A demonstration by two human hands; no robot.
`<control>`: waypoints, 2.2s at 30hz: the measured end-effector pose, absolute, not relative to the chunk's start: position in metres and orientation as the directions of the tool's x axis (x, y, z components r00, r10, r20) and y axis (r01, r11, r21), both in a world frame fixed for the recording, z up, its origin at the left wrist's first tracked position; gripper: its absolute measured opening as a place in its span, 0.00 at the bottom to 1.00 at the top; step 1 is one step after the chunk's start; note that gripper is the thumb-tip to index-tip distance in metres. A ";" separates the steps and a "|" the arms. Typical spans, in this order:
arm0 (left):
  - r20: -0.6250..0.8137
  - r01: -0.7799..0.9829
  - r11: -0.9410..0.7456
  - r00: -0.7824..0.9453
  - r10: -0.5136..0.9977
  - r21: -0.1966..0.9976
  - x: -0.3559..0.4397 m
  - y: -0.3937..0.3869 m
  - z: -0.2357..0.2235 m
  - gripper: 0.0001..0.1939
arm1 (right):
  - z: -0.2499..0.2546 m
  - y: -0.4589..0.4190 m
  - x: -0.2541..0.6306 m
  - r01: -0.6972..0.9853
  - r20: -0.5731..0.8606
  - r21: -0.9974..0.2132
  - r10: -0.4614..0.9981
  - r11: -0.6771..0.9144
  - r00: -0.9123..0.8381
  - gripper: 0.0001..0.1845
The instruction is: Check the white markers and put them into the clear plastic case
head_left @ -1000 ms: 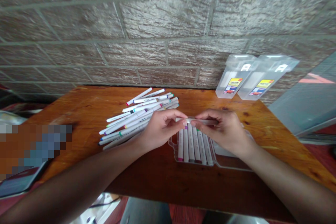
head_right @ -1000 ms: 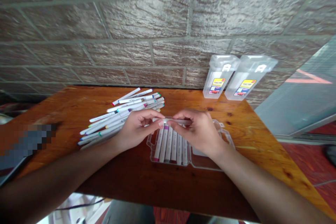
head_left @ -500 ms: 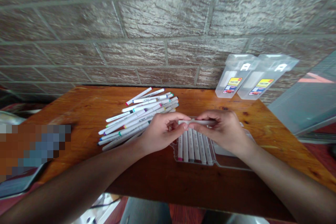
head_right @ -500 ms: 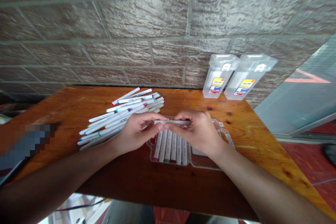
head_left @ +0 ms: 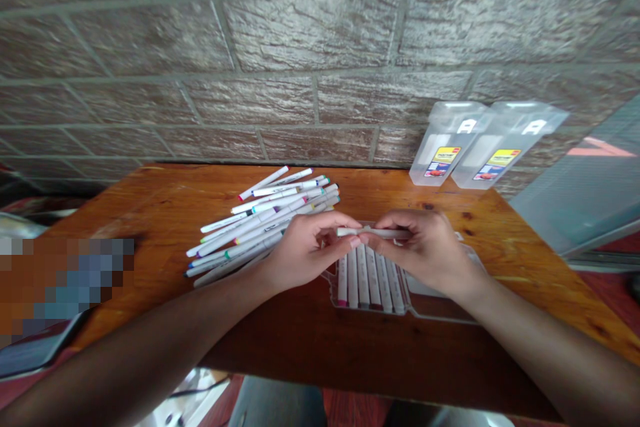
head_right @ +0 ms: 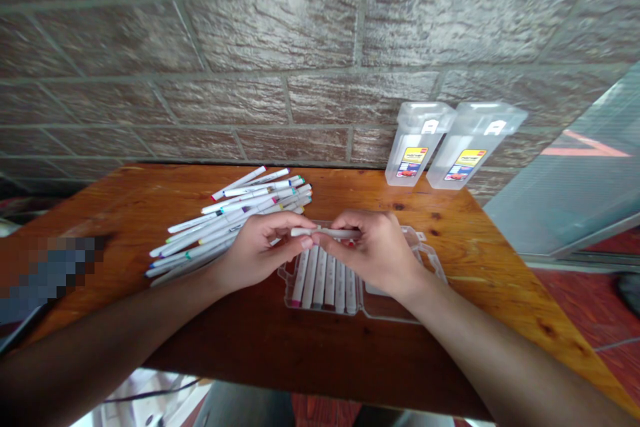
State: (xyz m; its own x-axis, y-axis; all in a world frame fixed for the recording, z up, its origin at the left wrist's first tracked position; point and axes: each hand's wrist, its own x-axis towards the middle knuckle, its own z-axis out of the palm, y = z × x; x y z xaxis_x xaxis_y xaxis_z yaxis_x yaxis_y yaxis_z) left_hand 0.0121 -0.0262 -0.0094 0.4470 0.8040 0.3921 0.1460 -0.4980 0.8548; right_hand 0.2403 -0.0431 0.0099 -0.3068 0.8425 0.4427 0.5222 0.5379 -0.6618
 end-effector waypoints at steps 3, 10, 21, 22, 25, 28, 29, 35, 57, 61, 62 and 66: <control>0.379 0.128 -0.478 0.448 0.810 0.869 0.011 -0.025 -0.011 0.12 | 0.011 -0.044 0.240 0.523 0.446 -0.654 0.837 0.546 -0.317 0.14; 0.363 0.137 -0.458 0.433 0.825 0.878 0.010 -0.022 -0.010 0.11 | 0.011 -0.046 0.238 0.480 0.435 -0.691 0.841 0.541 -0.322 0.08; 0.334 0.022 -0.368 0.373 0.866 0.929 0.009 -0.016 -0.010 0.12 | 0.011 -0.042 0.237 0.327 0.386 -0.822 0.878 0.467 -0.283 0.09; 0.319 0.003 -0.344 0.366 0.874 0.939 0.009 -0.015 -0.010 0.12 | 0.010 -0.041 0.237 0.305 0.378 -0.839 0.886 0.450 -0.268 0.10; 0.288 -0.036 -0.293 0.338 0.896 0.955 0.008 -0.012 -0.006 0.14 | 0.010 -0.039 0.238 0.264 0.372 -0.867 0.901 0.423 -0.224 0.13; 0.275 -0.053 -0.273 0.310 0.910 0.961 0.007 -0.009 -0.002 0.13 | 0.011 -0.038 0.239 0.260 0.373 -0.873 0.909 0.412 -0.187 0.15; 0.272 -0.057 -0.268 0.303 0.913 0.962 0.006 -0.009 -0.002 0.12 | 0.011 -0.037 0.239 0.259 0.371 -0.875 0.911 0.408 -0.181 0.15; 0.246 -0.149 -0.212 0.274 0.930 0.966 0.004 -0.004 -0.006 0.11 | 0.014 -0.037 0.240 0.218 0.375 -0.887 0.910 0.408 -0.175 0.15; 0.218 -0.318 -0.137 0.236 0.947 0.938 0.005 0.001 -0.010 0.10 | 0.016 -0.038 0.240 -0.035 0.282 -0.959 0.948 0.280 -0.146 0.13; 0.209 -0.332 -0.123 0.237 0.949 0.935 0.005 0.001 -0.010 0.09 | 0.018 -0.038 0.239 -0.087 0.262 -0.964 0.954 0.252 -0.143 0.11; 0.205 -0.338 -0.118 0.236 0.950 0.934 0.005 0.000 -0.010 0.09 | 0.018 -0.038 0.239 -0.088 0.258 -0.965 0.955 0.247 -0.143 0.11; 0.176 -0.358 -0.086 0.227 0.958 0.930 0.005 -0.001 -0.007 0.11 | 0.019 -0.037 0.240 -0.080 0.254 -0.966 0.959 0.245 -0.125 0.12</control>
State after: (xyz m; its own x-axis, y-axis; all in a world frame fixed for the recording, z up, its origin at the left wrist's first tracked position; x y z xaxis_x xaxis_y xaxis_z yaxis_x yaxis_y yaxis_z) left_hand 0.0050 -0.0011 -0.0072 0.2268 0.9578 0.1765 -0.3584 -0.0864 0.9296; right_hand 0.2397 -0.0368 0.0186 -0.1246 0.9592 0.2539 -0.0801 0.2454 -0.9661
